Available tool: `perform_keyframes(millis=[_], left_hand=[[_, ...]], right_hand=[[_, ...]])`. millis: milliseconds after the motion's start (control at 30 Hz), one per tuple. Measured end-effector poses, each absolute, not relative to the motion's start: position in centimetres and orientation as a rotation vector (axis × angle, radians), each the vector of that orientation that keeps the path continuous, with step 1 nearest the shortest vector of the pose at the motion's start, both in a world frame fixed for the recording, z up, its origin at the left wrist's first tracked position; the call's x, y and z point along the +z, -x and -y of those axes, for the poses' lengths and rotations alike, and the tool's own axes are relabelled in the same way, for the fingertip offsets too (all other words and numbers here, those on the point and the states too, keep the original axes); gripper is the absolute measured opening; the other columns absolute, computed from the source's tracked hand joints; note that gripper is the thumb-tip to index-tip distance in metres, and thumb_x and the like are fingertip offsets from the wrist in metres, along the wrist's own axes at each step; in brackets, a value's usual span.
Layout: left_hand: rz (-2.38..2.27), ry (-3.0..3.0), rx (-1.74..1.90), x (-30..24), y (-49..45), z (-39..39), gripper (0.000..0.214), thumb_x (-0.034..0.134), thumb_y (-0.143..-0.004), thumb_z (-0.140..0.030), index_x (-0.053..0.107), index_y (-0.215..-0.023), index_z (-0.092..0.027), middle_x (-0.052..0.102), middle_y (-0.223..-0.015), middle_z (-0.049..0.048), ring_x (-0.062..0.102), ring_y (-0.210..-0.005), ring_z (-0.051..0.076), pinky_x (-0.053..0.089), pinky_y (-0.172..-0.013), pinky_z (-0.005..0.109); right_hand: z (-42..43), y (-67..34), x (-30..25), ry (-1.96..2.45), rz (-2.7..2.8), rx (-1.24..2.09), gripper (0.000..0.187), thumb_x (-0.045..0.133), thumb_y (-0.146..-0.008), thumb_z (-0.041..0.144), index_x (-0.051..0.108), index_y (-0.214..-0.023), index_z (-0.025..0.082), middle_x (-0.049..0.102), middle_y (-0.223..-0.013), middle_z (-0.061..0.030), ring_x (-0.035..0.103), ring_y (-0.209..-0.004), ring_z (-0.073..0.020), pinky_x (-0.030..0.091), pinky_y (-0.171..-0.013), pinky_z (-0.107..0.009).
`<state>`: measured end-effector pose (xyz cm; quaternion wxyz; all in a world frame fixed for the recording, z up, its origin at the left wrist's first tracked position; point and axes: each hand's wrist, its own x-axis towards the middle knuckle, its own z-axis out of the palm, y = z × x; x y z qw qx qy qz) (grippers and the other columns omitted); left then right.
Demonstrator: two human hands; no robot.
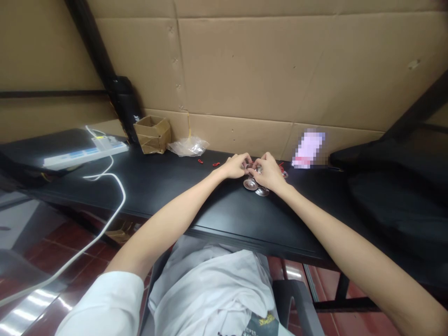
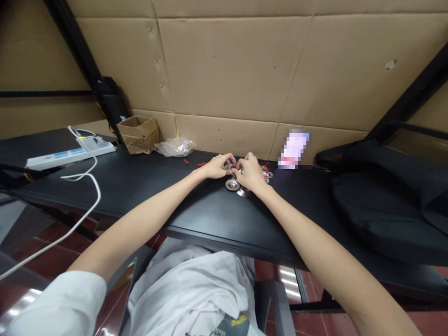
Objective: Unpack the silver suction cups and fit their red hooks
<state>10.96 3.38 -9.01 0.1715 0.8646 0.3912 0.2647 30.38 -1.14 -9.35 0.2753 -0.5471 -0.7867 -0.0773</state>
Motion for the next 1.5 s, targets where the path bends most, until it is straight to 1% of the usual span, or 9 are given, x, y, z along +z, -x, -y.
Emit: perform_keyframes(millis=[233, 400, 567, 767, 900, 1133, 1233, 1367, 1500], left_hand=[[-1.192, -2.319, 0.812, -8.8, -11.4, -3.1, 0.027, 0.063, -0.087, -0.017, 0.066, -0.114, -0.024, 0.077, -0.099, 0.0035, 0.072, -0.091, 0.022, 0.055, -0.085, 0.034], [-1.286, -2.366, 0.792, -9.1, -11.4, -2.9, 0.021, 0.065, -0.090, -0.025, 0.070, -0.110, -0.022, 0.077, -0.095, 0.0061, 0.071, -0.086, 0.023, 0.056, -0.080, 0.034], [-1.339, -2.328, 0.836, -8.5, -11.4, -2.9, 0.015, 0.070, -0.082, -0.020, 0.074, -0.097, -0.019, 0.077, -0.090, 0.0062, 0.070, -0.084, 0.021, 0.054, -0.077, 0.031], [-1.321, -2.332, 0.793, -8.0, -10.6, -3.1, 0.014, 0.071, -0.084, -0.019, 0.078, -0.096, -0.020, 0.077, -0.086, 0.0040, 0.070, -0.081, 0.019, 0.054, -0.080, 0.031], [-1.387, -2.388, 0.696, -8.5, -10.1, -3.2, 0.017, 0.070, -0.088, -0.021, 0.078, -0.102, -0.023, 0.075, -0.088, 0.0030, 0.070, -0.087, 0.020, 0.055, -0.085, 0.031], [-1.334, -2.563, 0.669, -8.1, -10.1, -2.6, 0.026, 0.081, -0.086, -0.036, 0.080, -0.110, -0.025, 0.070, -0.122, 0.0083, 0.069, -0.117, 0.026, 0.056, -0.100, 0.035], [-1.275, -2.606, 0.737, -7.8, -10.1, -2.4, 0.034, 0.081, -0.086, -0.036, 0.078, -0.118, -0.024, 0.072, -0.121, 0.0079, 0.069, -0.115, 0.026, 0.056, -0.098, 0.035], [-1.258, -2.625, 0.672, -7.1, -10.1, -2.3, 0.014, 0.076, -0.090, -0.029, 0.081, -0.103, -0.026, 0.077, -0.111, 0.0054, 0.072, -0.103, 0.024, 0.056, -0.091, 0.033], [-1.471, -2.535, 0.729, -6.5, -9.2, -2.8, 0.014, 0.072, -0.094, -0.030, 0.082, -0.102, -0.026, 0.081, -0.106, 0.0063, 0.073, -0.104, 0.025, 0.056, -0.093, 0.035]], right_hand=[[2.2, -29.2, -8.9, 1.633, 2.437, -0.532, 0.042, 0.038, -0.112, 0.033, 0.069, -0.129, 0.010, 0.070, -0.127, -0.0252, 0.060, -0.118, -0.0392, 0.042, -0.098, -0.047], [1.9, -28.7, -8.8, 1.526, 2.527, -0.413, 0.035, 0.041, -0.108, 0.025, 0.074, -0.105, 0.013, 0.079, -0.106, -0.0188, 0.069, -0.097, -0.0315, 0.039, -0.091, -0.041], [1.8, -28.8, -9.4, 1.424, 2.403, -0.185, 0.034, 0.044, -0.106, 0.026, 0.067, -0.083, 0.020, 0.077, -0.087, -0.0096, 0.065, -0.079, -0.0236, 0.037, -0.077, -0.035], [1.8, -28.5, -9.5, 1.394, 1.983, 0.027, 0.036, 0.038, -0.105, 0.027, 0.056, -0.075, 0.023, 0.070, -0.076, -0.0043, 0.062, -0.075, -0.0209, 0.038, -0.070, -0.030], [1.8, -28.6, -9.2, 1.531, 1.751, 0.103, 0.038, 0.033, -0.108, 0.027, 0.060, -0.080, 0.024, 0.074, -0.082, -0.0064, 0.066, -0.080, -0.0228, 0.040, -0.068, -0.030], [1.7, -28.8, -9.6, 1.667, 2.163, 0.007, 0.048, 0.038, -0.116, 0.045, 0.072, -0.091, 0.022, 0.081, -0.101, -0.0099, 0.074, -0.101, -0.0273, 0.042, -0.087, -0.034], [1.6, -28.9, -9.9, 1.618, 2.174, -0.005, 0.043, 0.038, -0.116, 0.040, 0.072, -0.098, 0.023, 0.081, -0.106, -0.0100, 0.073, -0.101, -0.0268, 0.042, -0.086, -0.034], [1.7, -28.8, -9.4, 1.573, 2.172, 0.018, 0.041, 0.035, -0.114, 0.035, 0.071, -0.100, 0.022, 0.079, -0.108, -0.0106, 0.070, -0.103, -0.0272, 0.043, -0.088, -0.035], [1.7, -29.4, -8.7, 1.760, 1.921, -0.231, 0.040, 0.037, -0.110, 0.035, 0.073, -0.109, 0.017, 0.071, -0.131, -0.0210, 0.060, -0.126, -0.0387, 0.042, -0.104, -0.049]])
